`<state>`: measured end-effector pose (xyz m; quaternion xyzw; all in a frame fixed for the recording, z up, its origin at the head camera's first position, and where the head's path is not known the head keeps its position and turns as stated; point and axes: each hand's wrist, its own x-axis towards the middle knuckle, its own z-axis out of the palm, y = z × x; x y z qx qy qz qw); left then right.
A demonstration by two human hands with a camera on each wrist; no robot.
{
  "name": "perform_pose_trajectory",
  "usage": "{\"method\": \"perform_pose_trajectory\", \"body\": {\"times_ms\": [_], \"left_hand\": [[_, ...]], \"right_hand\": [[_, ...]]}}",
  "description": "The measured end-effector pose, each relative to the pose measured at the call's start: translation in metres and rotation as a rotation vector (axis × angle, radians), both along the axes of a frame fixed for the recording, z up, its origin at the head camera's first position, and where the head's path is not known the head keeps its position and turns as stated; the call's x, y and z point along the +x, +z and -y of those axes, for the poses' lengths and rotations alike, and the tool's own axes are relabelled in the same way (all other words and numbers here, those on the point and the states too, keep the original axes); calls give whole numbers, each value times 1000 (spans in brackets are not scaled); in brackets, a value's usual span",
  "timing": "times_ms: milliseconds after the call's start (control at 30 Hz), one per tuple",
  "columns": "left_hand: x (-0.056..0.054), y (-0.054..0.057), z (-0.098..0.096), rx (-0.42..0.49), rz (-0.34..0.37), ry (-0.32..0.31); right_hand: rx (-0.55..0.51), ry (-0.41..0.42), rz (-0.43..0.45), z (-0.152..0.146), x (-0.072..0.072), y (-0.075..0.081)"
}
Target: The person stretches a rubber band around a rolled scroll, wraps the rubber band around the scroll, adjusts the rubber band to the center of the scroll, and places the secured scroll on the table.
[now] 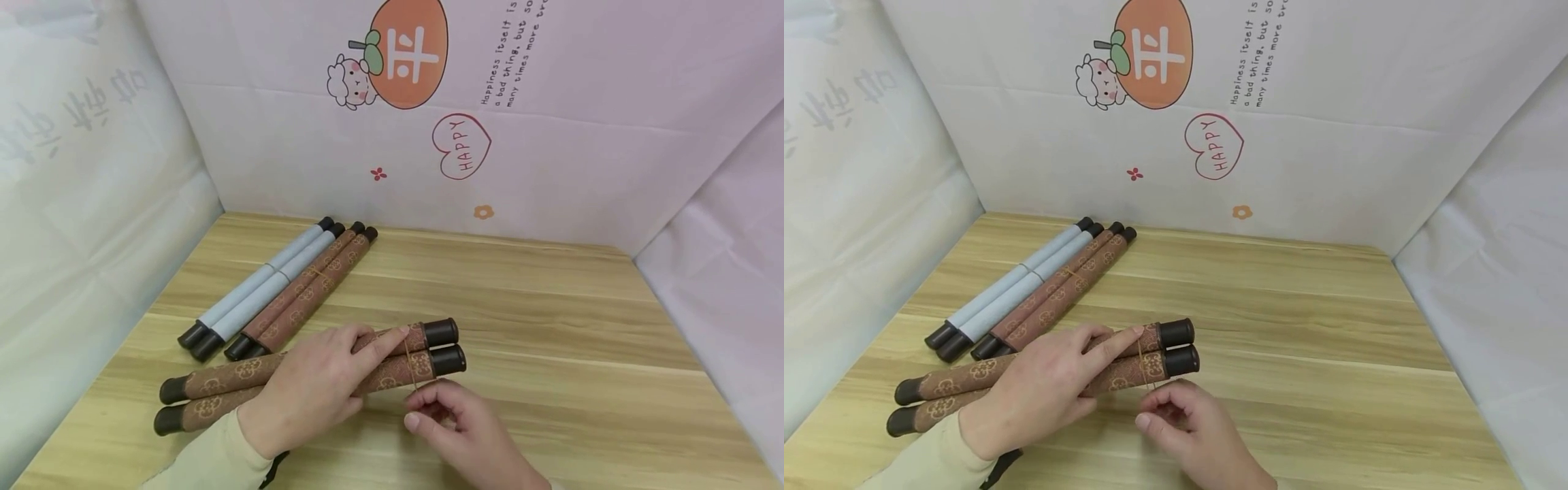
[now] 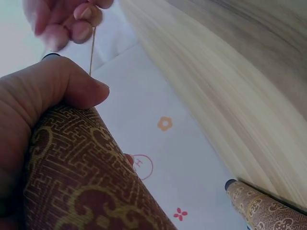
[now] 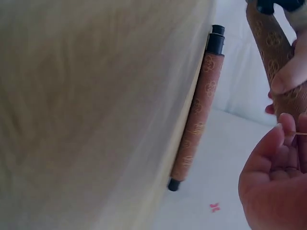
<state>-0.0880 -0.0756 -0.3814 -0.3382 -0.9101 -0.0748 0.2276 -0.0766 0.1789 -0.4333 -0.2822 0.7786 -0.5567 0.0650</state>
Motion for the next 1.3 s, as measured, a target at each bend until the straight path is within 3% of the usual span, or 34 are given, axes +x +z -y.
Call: {"method": "perform_pose_trajectory", "body": {"times_ms": [133,233,400,467,533,600,767,833,867,933,1000,1167,1300], "left_hand": [[-3,1,3,1,-3,8],[-5,1,6,6,5,22],[-7,3,7,12,0,37],[-8,2,7,13,-8,34],[-8,2,6,14,-18,33],[-7,2,5,15,-37,34],[-7,1,0,-10,-126,45],[-7,0,-2,-25,-167,48],[-6,-1,-4,-29,-183,47],[-6,-3,-6,-36,-205,43],[-5,-5,-7,-34,-199,39],[-4,-3,-6,-24,-93,38],[-6,3,0,-14,-23,43]], "right_hand": [[21,28,-501,4,4,-5],[40,-8,-795,9,6,-4],[-72,-7,-1046,18,9,7],[-120,9,-1050,20,10,10],[-115,1,-975,20,13,13],[-59,-51,-792,21,21,16],[108,-232,-159,25,39,32],[141,-273,1,27,40,38],[147,-284,40,28,39,41],[128,-281,5,29,36,42],[70,-250,-112,30,34,40],[-18,-145,-594,30,29,27],[-67,-103,-852,31,28,20]]}}
